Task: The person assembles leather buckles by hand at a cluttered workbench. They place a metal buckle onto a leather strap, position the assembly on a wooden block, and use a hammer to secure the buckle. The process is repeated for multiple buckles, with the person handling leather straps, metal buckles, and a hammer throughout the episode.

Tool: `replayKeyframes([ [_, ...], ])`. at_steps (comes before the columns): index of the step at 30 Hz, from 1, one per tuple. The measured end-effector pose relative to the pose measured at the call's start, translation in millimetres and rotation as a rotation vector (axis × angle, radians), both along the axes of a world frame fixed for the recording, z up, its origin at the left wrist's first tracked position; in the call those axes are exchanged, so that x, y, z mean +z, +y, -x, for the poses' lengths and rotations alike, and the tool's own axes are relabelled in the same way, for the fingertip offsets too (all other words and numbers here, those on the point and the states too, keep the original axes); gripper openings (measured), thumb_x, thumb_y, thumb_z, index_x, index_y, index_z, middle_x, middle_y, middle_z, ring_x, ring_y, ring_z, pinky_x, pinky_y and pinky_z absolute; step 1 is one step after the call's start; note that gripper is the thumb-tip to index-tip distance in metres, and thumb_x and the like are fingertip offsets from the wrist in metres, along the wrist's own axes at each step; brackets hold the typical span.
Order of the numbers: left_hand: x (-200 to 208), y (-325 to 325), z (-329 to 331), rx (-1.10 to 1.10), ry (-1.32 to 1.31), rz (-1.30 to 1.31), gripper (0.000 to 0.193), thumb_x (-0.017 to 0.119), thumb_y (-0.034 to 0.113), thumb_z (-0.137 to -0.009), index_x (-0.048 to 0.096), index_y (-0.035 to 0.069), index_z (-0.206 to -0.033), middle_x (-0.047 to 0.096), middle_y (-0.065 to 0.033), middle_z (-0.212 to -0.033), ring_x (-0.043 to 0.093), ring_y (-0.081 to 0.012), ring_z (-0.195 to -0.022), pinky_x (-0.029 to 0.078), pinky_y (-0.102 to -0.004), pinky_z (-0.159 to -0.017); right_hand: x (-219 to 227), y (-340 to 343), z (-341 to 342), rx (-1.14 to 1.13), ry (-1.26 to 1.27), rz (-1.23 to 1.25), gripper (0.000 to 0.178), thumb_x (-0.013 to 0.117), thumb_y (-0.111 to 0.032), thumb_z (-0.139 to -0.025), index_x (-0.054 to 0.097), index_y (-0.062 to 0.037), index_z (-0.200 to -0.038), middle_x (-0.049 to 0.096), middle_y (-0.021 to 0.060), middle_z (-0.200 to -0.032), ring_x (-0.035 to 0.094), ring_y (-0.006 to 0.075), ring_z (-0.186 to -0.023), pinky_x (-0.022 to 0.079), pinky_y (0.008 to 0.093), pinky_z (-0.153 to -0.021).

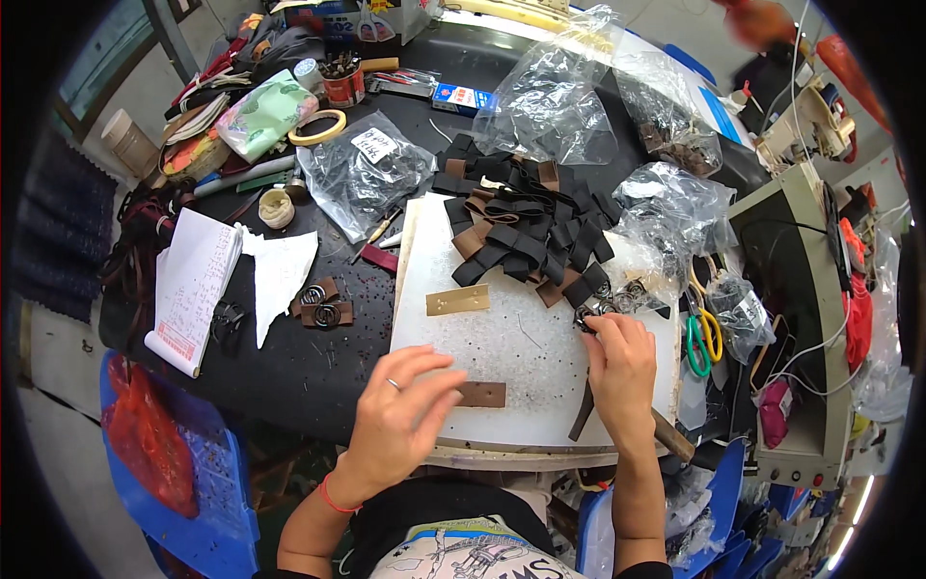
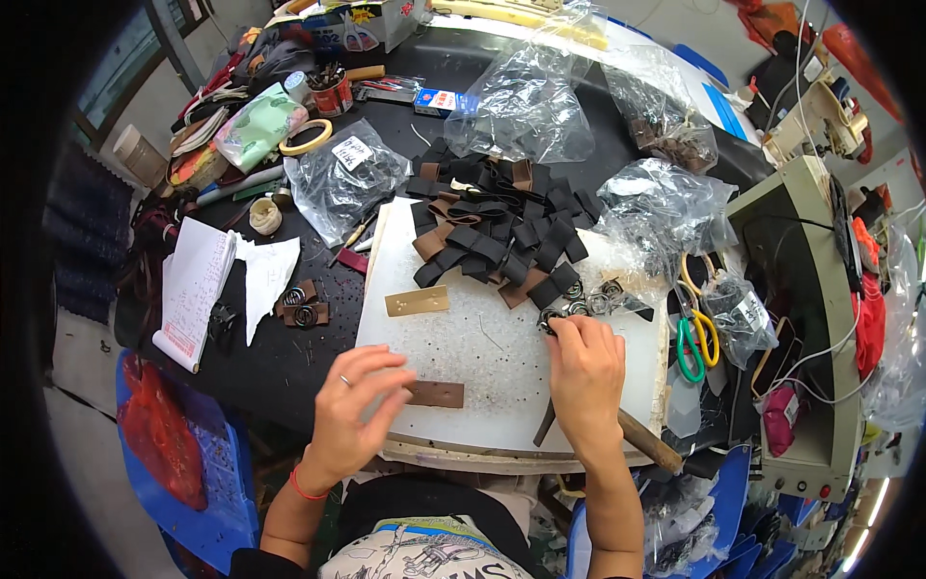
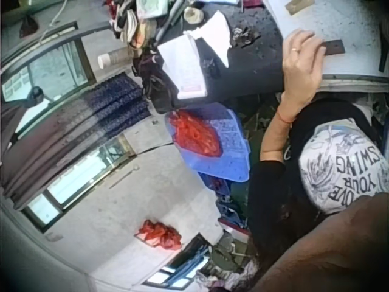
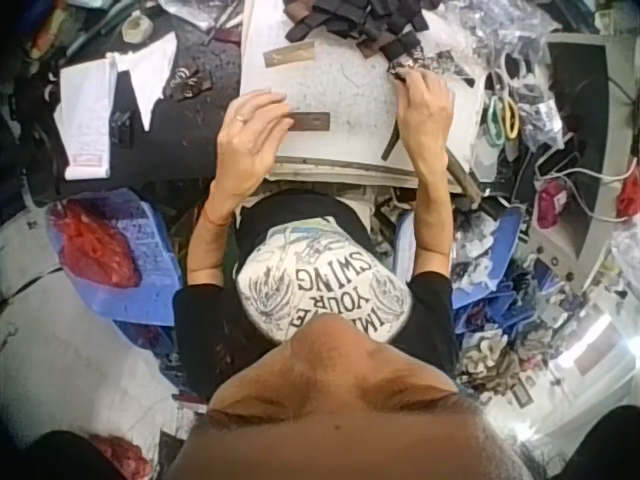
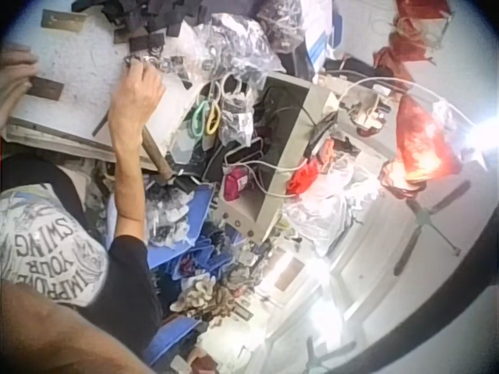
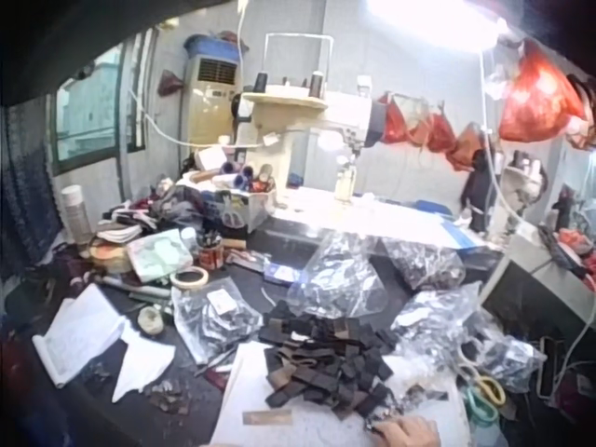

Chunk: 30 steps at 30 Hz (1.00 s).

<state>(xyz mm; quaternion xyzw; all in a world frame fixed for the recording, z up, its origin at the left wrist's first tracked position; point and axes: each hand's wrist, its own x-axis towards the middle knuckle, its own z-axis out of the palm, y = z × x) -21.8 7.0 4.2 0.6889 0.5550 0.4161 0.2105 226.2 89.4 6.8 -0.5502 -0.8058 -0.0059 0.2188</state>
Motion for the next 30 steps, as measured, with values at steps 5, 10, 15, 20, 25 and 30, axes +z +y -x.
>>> replayKeyframes([
  [5, -15.9, -8.3, -2.8, -0.093, 0.261, -0.071, 0.022, 0.072, 0.007, -0.076, 0.070, 0.008, -0.098, 0.063, -0.0065, -0.114, 0.052, -0.0305, -0.116, 0.042, -0.0417, -0.093, -0.5, 0.2, -2.1, 0.065, 0.036, 0.041, 0.024, 0.069, -0.004, -0.077, 0.062, -0.0039, -0.100, 0.063, 0.0112, -0.099, 0.058, 0.0299, -0.091, 0.044, 0.0405, -0.081],
  [10, -17.5, -11.7, 5.2, -0.125, 0.279, -0.063, 0.023, 0.072, 0.008, -0.078, 0.070, 0.009, -0.100, 0.062, -0.0067, -0.118, 0.053, -0.0307, -0.117, 0.043, -0.0416, -0.094, -5.3, -0.1, 4.4, 0.091, -0.003, 0.082, 0.029, 0.068, -0.001, -0.077, 0.059, -0.0018, -0.105, 0.061, 0.0162, -0.108, 0.058, 0.0347, -0.095, 0.045, 0.0429, -0.084],
  [15, -10.9, -2.8, 20.6, -0.036, 0.055, -0.033, 0.025, 0.068, 0.004, -0.080, 0.068, 0.006, -0.105, 0.064, -0.0103, -0.113, 0.057, -0.0322, -0.109, 0.048, -0.0395, -0.088, -4.5, -4.5, 4.9, 0.054, 0.091, 0.070, 0.037, 0.068, -0.001, -0.078, 0.057, -0.0011, -0.113, 0.059, 0.0184, -0.111, 0.058, 0.0360, -0.096, 0.047, 0.0418, -0.085],
  [20, -33.3, 72.2, 78.6, 0.310, 0.104, 0.038, 0.015, 0.059, 0.002, -0.085, 0.066, 0.000, -0.098, 0.067, -0.0161, -0.094, 0.066, -0.0322, -0.084, 0.050, -0.0385, -0.076, -2.0, -2.2, 7.3, 0.088, 0.043, 0.049, 0.037, 0.069, -0.003, -0.080, 0.059, -0.0015, -0.116, 0.057, 0.0175, -0.116, 0.059, 0.0337, -0.099, 0.047, 0.0391, -0.085],
  [25, -46.5, 146.0, 85.7, 0.384, 0.323, 0.224, 0.016, 0.059, 0.009, -0.085, 0.065, 0.001, -0.096, 0.067, -0.0198, -0.089, 0.065, -0.0364, -0.079, 0.050, -0.0433, -0.073, 10.5, -14.6, 7.4, 0.114, 0.123, -0.011, 0.036, 0.071, -0.004, -0.079, 0.061, -0.0015, -0.112, 0.058, 0.0166, -0.113, 0.057, 0.0331, -0.100, 0.045, 0.0406, -0.087],
  [30, -54.8, 152.4, 88.5, 0.276, 0.376, 0.256, 0.016, 0.058, 0.006, -0.083, 0.065, -0.001, -0.097, 0.064, -0.0216, -0.093, 0.061, -0.0384, -0.094, 0.048, -0.0453, -0.082, 15.6, -32.1, -22.0, 0.008, 0.162, -0.020, 0.033, 0.071, -0.003, -0.078, 0.062, -0.0009, -0.110, 0.060, 0.0163, -0.110, 0.058, 0.0330, -0.099, 0.046, 0.0404, -0.086],
])
